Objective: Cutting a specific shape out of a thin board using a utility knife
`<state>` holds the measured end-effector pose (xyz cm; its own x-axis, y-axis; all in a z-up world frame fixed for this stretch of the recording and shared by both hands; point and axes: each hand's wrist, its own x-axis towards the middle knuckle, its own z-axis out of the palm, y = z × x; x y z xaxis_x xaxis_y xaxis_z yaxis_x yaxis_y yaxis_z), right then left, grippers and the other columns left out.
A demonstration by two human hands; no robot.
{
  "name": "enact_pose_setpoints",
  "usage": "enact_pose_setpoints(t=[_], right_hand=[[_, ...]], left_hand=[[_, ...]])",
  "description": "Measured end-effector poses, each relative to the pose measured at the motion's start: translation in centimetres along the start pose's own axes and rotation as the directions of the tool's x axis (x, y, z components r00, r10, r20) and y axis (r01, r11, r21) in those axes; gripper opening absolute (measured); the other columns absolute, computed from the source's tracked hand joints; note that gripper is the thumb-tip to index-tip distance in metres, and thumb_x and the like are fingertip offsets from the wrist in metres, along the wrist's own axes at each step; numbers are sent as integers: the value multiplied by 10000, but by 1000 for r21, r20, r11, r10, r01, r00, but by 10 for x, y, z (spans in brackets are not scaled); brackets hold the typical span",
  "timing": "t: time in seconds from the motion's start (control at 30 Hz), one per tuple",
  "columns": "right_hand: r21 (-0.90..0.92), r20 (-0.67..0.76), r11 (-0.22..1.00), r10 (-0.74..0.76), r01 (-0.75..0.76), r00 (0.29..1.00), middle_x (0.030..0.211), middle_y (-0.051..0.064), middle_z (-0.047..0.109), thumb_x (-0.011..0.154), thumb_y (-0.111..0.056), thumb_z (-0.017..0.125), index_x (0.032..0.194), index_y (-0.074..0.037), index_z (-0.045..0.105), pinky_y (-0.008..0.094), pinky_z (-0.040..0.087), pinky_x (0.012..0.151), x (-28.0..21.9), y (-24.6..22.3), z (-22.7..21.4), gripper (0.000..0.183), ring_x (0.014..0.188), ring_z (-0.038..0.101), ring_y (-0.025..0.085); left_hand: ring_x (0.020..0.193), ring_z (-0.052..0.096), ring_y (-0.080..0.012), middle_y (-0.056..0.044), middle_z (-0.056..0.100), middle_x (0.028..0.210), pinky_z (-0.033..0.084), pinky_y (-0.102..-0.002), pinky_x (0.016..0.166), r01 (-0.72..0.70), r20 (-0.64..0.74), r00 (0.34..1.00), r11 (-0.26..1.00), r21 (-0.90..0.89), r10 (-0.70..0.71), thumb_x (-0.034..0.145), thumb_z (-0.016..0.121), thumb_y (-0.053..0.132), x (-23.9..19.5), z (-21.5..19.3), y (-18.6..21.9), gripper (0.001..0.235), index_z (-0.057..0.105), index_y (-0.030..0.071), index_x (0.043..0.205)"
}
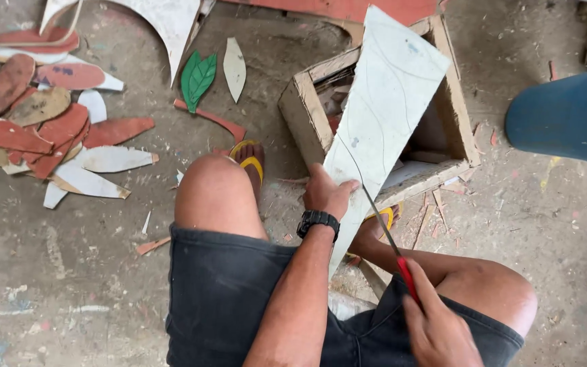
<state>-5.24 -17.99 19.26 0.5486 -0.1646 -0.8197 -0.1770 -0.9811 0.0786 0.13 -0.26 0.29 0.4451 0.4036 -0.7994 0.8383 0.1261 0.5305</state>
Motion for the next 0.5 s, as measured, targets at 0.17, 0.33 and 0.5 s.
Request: enact_pose_setpoints(t=[0.17, 0.33, 0.5], right_hand=[[68, -127, 991, 121, -113, 985, 1137, -143, 836, 915, -388, 535, 1508, -623, 435, 196, 552, 982, -13, 40, 7, 646, 1061, 814, 85], [141, -25, 983, -115, 117, 993, 1338, 208, 676, 999, -292, 388, 1534, -383, 391, 472, 496, 996, 37, -47, -2, 542, 1188, 683, 447], [139, -66, 966, -212, 219, 975, 1230, 338, 673, 976, -230, 417, 1656, -331, 282, 510, 499, 960, 62, -39, 10, 700, 1071, 692, 513]], left_hand=[[1073, 655, -482, -222, 689, 1214, 492, -579, 884, -30, -12, 999, 1000, -5, 30, 741, 862, 359, 3, 2, -7, 631, 477, 64, 1145], [1080, 650, -490, -234, 680, 1222, 495, -590, 886, -51, -17, 999, 999, 7, 51, 766, 864, 362, 0, 0, -4, 624, 478, 58, 1150], [1090, 656, -468, -235, 678, 1222, 520, -575, 867, -23, 15, 1000, 1000, 5, 23, 767, 878, 365, -4, -4, -2, 623, 503, 57, 1159]])
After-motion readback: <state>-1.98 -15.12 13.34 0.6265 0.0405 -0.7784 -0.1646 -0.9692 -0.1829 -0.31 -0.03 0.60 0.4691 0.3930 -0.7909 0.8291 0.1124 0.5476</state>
